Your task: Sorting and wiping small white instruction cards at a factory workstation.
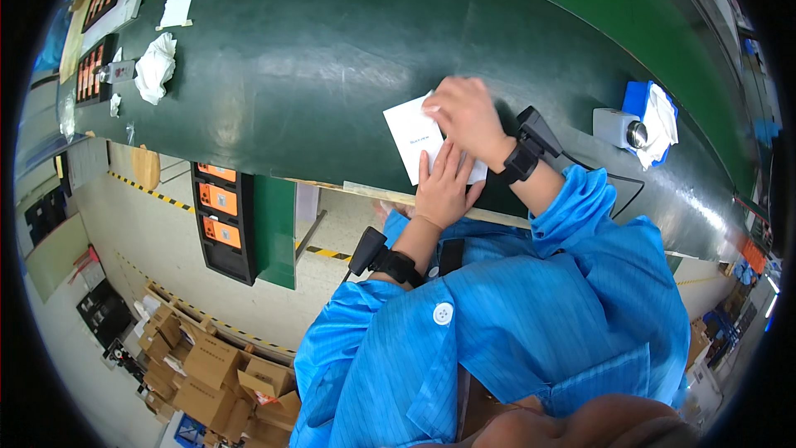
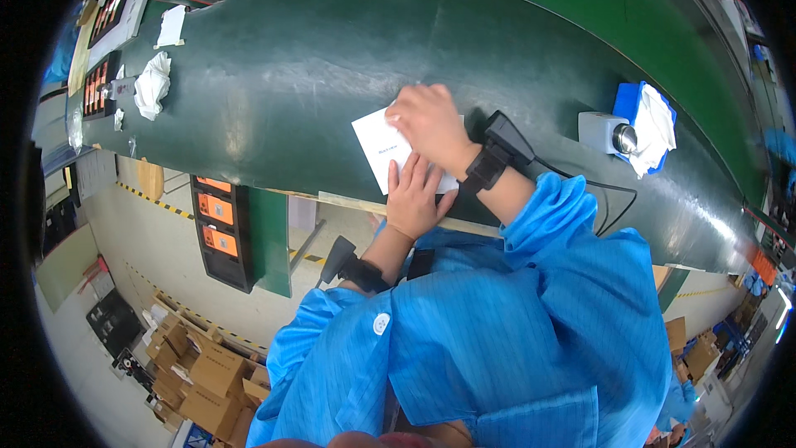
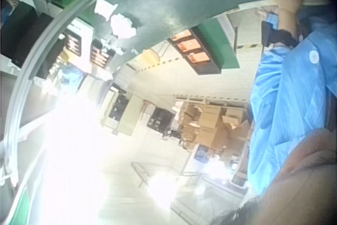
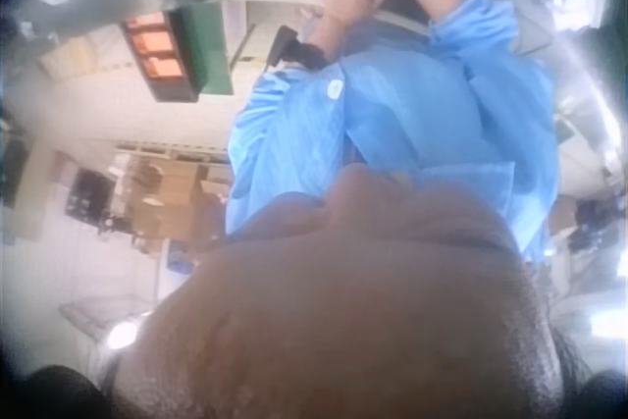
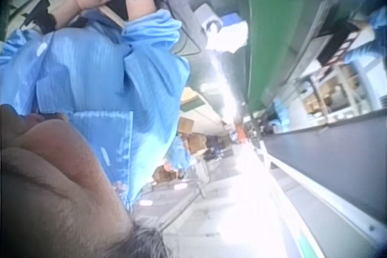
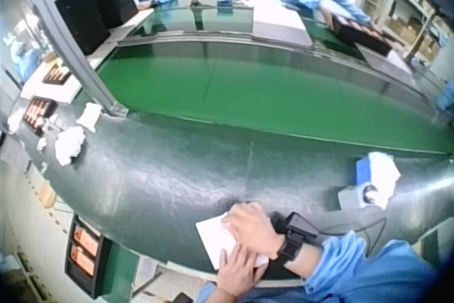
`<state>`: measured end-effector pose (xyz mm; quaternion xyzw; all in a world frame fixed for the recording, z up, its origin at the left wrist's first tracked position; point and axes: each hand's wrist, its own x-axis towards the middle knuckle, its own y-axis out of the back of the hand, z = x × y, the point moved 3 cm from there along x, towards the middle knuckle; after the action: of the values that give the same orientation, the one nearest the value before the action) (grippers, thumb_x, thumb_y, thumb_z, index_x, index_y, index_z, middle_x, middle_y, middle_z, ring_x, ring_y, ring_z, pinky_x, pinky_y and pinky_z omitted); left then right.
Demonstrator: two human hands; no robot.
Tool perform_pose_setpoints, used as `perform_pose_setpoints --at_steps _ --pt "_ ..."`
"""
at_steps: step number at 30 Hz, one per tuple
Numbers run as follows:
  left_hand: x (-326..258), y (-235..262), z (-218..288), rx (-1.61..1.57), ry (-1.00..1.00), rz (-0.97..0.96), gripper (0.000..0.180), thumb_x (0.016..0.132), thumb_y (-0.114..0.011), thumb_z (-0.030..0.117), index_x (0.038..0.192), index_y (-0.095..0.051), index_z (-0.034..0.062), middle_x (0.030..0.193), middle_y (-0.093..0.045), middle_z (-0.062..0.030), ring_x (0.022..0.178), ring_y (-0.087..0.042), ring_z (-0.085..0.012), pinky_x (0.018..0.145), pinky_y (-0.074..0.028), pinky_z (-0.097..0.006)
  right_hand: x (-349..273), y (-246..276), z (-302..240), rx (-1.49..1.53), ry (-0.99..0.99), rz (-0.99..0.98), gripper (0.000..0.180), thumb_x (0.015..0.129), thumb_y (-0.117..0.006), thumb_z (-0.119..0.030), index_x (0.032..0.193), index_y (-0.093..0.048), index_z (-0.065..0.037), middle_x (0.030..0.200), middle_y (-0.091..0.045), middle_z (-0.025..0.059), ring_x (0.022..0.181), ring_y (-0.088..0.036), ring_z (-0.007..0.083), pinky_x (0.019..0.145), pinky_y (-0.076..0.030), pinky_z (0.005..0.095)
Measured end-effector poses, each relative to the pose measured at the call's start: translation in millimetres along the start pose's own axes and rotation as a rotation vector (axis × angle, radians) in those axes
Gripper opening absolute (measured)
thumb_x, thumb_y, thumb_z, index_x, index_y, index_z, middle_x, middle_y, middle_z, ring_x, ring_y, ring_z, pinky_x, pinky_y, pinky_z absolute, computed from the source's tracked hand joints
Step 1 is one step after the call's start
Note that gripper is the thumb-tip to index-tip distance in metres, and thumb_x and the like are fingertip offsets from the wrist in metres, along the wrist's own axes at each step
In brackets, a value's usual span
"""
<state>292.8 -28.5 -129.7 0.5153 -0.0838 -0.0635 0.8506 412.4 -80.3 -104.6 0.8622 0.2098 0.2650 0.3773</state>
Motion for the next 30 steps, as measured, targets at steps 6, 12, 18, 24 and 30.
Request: perform_pose_setpoints --at_steps 6,12,18,24,30 --pt "-1 -2 -1 0.000 -0.010 -0.012 0.049 0.069 -0.060 0.038 0.106 -0.052 0.0086 0.113 -0.045 -0.0120 0.113 -0.038 -0.0281 0.094 -0.021 -0.051 -4 -24 -4 -0.086 0.051 -0.079 0.003 0.071 -0.056 -0.016 0.070 -0.058 -0.014 0.075 -0.049 -0.0004 0.079 -0.047 0.0162 0.071 -0.032 0.0322" --pt "-1 -2 -2 -0.018 -0.005 -0.012 0.049 0.069 -0.060 0.038 0.106 -0.052 0.0080 0.114 -0.045 -0.0123 0.113 -0.037 -0.0291 0.094 -0.022 -0.052 -3 -23 -3 -0.147 0.006 -0.077 0.004 0.071 -0.056 -0.016 0.069 -0.058 -0.013 0.074 -0.049 -0.0003 0.079 -0.047 0.0158 0.071 -0.032 0.0315" --pt "-2 -3 -1 -0.037 0.000 -0.029 0.050 0.068 -0.060 0.038 0.108 -0.052 0.0097 0.117 -0.043 -0.0124 0.115 -0.036 -0.0284 0.094 -0.022 -0.052 -5 -19 -2 -0.137 0.014 -0.081 0.004 0.071 -0.056 -0.016 0.070 -0.059 -0.013 0.076 -0.050 0.0002 0.080 -0.048 0.0161 0.071 -0.032 0.0318" --pt "0 -2 -2 -0.015 0.008 -0.038 0.055 0.068 -0.061 0.037 0.115 -0.049 0.0118 0.128 -0.036 -0.0090 0.119 -0.033 -0.0257 0.095 -0.022 -0.051 17 3 31 0.043 -0.221 0.146 0.008 0.071 -0.060 -0.019 0.075 -0.061 -0.012 0.074 -0.051 0.0021 0.080 -0.050 0.0208 0.069 -0.034 0.0335" --pt "0 2 1 -0.023 0.021 -0.064 0.058 0.068 -0.062 0.037 0.118 -0.046 0.0127 0.131 -0.033 -0.0085 0.121 -0.031 -0.0253 0.095 -0.023 -0.050 -45 55 43 0.080 -0.343 0.284 0.008 0.070 -0.061 -0.009 0.077 -0.058 -0.008 0.077 -0.052 0.0039 0.076 -0.051 0.0228 0.068 -0.038 0.0327"
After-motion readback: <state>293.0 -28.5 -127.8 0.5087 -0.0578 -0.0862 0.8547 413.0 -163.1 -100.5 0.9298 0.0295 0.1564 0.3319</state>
